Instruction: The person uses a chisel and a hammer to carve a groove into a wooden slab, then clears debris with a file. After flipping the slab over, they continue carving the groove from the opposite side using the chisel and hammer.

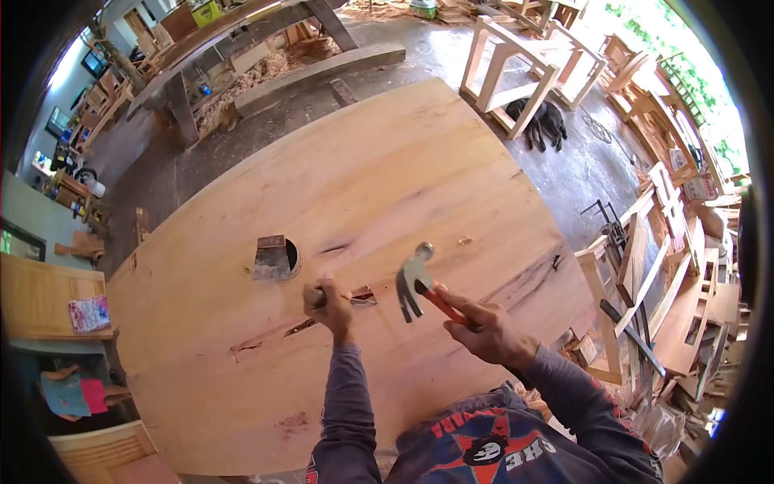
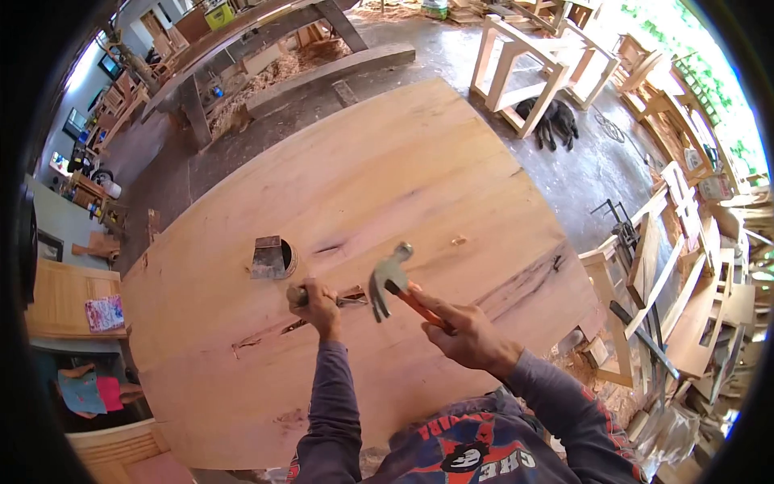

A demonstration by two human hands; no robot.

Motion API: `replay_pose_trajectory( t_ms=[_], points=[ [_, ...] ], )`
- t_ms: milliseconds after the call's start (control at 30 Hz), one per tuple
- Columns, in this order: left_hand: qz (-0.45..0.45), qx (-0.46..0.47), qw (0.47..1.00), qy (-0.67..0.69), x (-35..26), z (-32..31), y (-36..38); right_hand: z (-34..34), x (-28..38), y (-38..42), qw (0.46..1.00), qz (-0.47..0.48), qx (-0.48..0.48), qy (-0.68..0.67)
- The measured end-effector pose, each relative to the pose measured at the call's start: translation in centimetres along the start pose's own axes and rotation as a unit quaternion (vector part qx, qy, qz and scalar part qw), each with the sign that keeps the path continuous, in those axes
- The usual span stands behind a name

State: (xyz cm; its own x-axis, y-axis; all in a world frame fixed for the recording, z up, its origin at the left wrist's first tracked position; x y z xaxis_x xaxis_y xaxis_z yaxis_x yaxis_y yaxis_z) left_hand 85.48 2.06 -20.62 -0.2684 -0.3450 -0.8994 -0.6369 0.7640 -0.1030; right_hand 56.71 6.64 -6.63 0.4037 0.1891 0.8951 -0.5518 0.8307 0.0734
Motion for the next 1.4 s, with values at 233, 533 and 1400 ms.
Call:
replay_pose_trajectory(
  t_ms=[233, 533, 1400],
  points=[
    [-0.046, 0.073, 0.996, -0.032, -1.3, -1.1, 1.0, 0.5, -0.3, 1.3, 0.998, -0.055, 0.026, 0.025],
    [-0.072, 0.101, 0.99, -0.062, -1.2, -1.9, 1.4, 0.7, -0.5, 1.4, 0.998, -0.059, 0.01, 0.033],
    [-0.073, 0.122, 0.987, -0.074, -1.3, -2.8, 1.6, 1.5, 0.6, -0.1, 0.999, -0.014, 0.006, 0.037]
  ],
)
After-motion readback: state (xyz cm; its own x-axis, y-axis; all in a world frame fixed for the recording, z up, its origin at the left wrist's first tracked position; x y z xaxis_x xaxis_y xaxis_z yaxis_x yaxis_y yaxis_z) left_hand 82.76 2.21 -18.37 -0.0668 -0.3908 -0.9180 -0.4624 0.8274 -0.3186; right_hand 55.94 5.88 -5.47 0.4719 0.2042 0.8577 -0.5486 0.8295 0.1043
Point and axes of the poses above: each hand's wrist, its own y-axis away from the middle knuckle, its own z-axis out of the back of the hand, x = y × z, the point moved 5 cm from there along -y, towards the middle knuckle, and after that the axes turned 10 degrees about x, right-handed, at the moved point
